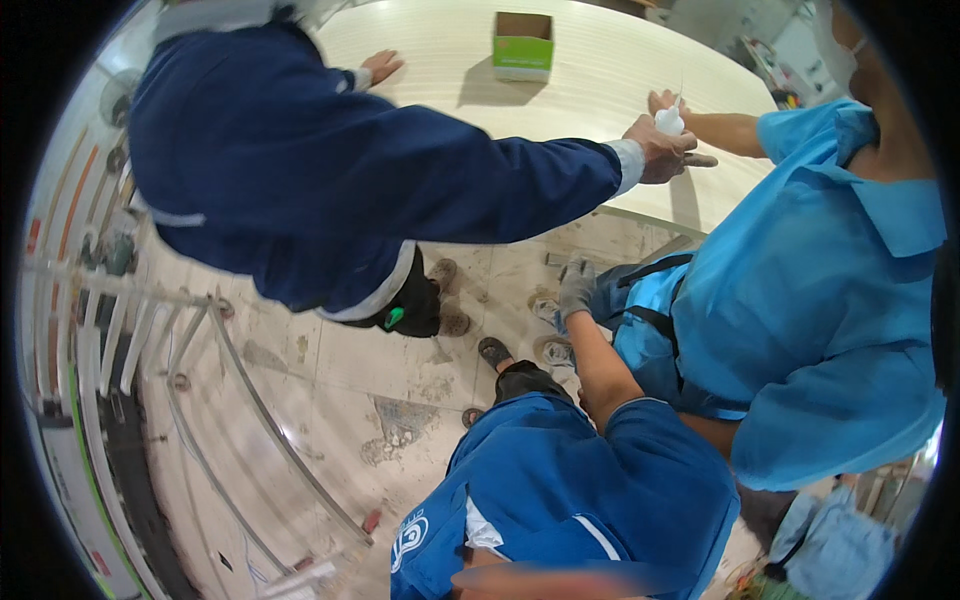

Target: The person picks up and folds large corrugated cardboard sheets, then carries them across the room. They place a sheet on a table and smooth it with both hands. The person continues to fold and stack cardboard pieces on the floor.

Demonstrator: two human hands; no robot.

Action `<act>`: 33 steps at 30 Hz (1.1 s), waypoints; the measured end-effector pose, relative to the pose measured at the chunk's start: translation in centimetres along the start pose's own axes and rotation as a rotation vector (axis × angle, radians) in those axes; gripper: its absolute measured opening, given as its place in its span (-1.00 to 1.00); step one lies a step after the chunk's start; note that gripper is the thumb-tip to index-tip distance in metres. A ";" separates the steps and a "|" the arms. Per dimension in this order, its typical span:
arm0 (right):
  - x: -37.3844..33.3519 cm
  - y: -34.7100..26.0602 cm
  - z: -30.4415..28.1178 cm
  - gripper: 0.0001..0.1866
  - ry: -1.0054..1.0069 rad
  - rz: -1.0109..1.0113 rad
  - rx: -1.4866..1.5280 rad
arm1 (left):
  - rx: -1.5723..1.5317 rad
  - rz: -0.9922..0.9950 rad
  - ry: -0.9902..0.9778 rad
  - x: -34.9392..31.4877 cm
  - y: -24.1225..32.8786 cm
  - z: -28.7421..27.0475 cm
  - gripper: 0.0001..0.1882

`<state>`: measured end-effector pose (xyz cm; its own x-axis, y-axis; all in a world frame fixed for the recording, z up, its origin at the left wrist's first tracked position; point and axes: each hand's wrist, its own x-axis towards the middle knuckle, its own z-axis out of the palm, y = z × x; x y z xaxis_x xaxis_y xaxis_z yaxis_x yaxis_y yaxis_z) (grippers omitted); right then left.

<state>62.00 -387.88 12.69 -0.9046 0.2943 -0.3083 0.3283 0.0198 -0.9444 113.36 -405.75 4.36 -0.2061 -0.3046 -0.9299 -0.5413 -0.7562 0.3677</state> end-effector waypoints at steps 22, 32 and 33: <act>3.7 11.8 -8.6 -0.52 -0.597 0.456 -0.899 | -1.020 -1.137 -1.139 -6.5 48.0 35.9 -0.43; 1.0 12.9 -3.5 -0.56 -0.541 0.363 -0.839 | -0.579 -0.708 -1.209 -1.1 51.2 33.2 -0.53; 0.9 12.9 -3.2 -0.55 -0.538 0.397 -0.819 | -0.395 -0.480 -1.166 -0.2 51.3 32.3 -0.55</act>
<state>66.31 -384.31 0.55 -0.6274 -0.0373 -0.7778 0.5291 0.7125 -0.4609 59.30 -425.76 23.10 -0.7454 0.5633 -0.3566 -0.5256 -0.8256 -0.2054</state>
